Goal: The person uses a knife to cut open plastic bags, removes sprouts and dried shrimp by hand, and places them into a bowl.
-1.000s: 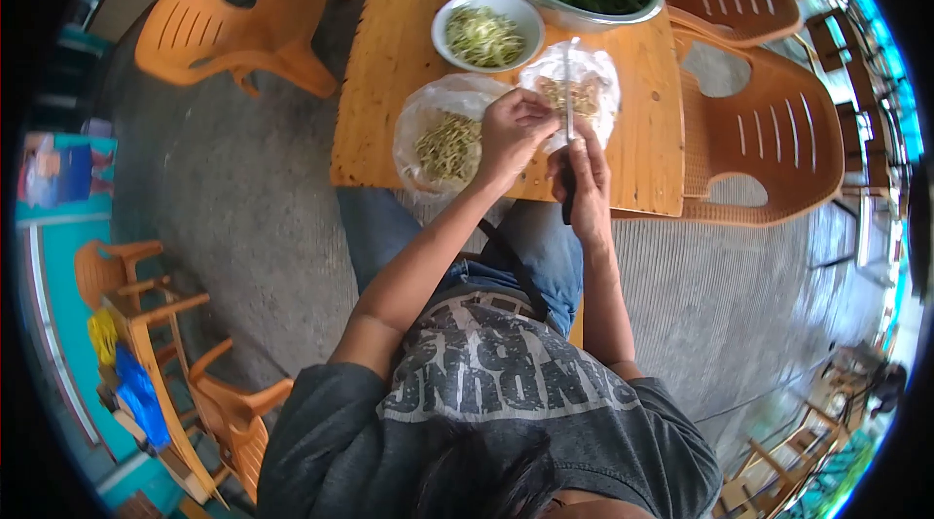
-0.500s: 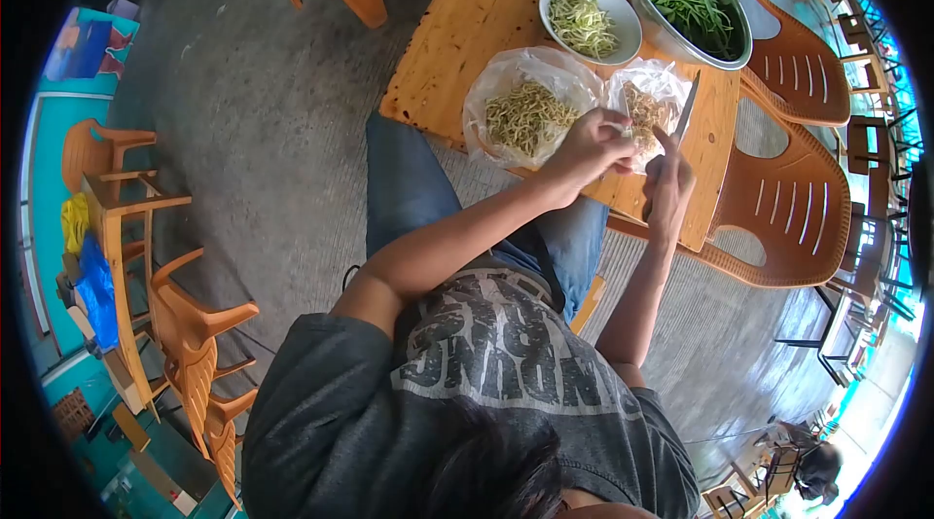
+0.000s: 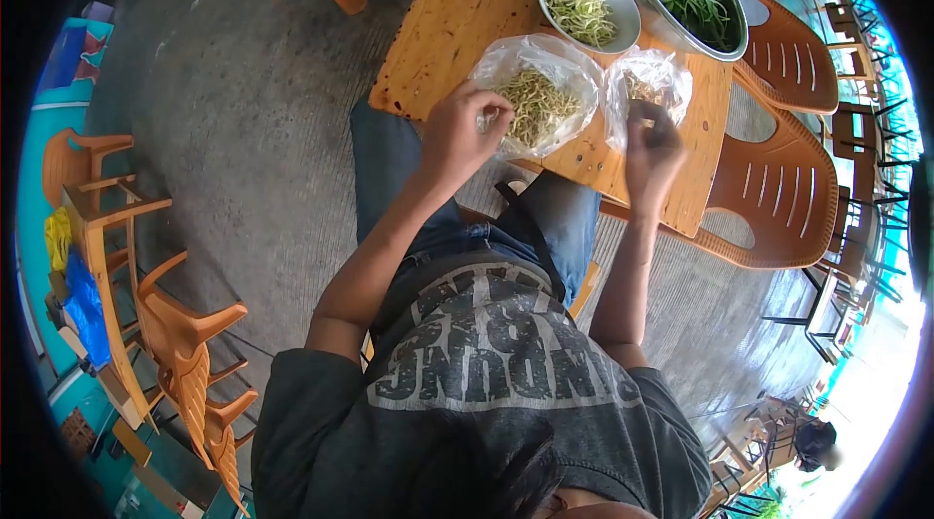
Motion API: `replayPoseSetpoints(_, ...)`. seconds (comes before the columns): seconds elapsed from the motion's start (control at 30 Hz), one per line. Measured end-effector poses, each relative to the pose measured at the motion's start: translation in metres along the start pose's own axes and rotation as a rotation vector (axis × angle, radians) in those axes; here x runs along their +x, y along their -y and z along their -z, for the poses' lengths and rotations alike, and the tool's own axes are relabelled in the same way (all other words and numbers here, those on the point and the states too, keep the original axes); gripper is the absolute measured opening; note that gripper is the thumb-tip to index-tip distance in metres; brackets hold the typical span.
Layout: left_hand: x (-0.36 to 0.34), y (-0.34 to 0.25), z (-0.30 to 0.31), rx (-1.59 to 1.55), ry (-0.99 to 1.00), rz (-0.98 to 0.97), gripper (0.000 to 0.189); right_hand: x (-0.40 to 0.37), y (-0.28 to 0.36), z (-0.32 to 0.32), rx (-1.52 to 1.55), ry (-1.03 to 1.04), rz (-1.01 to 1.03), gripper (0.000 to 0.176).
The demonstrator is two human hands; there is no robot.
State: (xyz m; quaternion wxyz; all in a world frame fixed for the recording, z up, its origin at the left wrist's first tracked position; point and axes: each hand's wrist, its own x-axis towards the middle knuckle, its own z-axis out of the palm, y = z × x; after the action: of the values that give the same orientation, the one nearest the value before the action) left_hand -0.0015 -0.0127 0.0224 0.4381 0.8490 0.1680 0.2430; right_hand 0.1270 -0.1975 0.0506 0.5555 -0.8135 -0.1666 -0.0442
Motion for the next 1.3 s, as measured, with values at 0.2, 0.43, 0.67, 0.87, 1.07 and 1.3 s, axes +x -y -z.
replayPoseSetpoints(0.2, 0.002, 0.007, -0.021, 0.226, 0.131, -0.077, 0.01, -0.026, 0.006, -0.051, -0.162, 0.298, 0.158, 0.019)
replayPoseSetpoints(0.43, 0.006, 0.016, -0.013, 0.046, 0.128, -0.04, 0.012, -0.029, -0.011, -0.041, -0.2, 0.326, 0.064, 0.019)
replayPoseSetpoints(0.67, 0.019, -0.006, -0.002, -0.202, 0.202, 0.217, 0.014, -0.033, 0.009, -0.04, 0.051, 0.319, -0.1, 0.021)
replayPoseSetpoints(0.87, 0.024, -0.002, -0.01, -0.674, 0.24, 0.392, 0.015, -0.031, 0.005, -0.05, 0.039, 0.378, -0.061, 0.02)
replayPoseSetpoints(1.07, 0.021, -0.006, -0.013, -0.735, 0.235, 0.453, 0.018, -0.031, 0.005, -0.048, 0.142, 0.376, -0.107, 0.02)
replayPoseSetpoints(1.3, 0.022, -0.013, -0.01, -0.855, 0.243, 0.508, 0.022, -0.029, -0.004, -0.05, 0.3, 0.378, -0.116, 0.019)
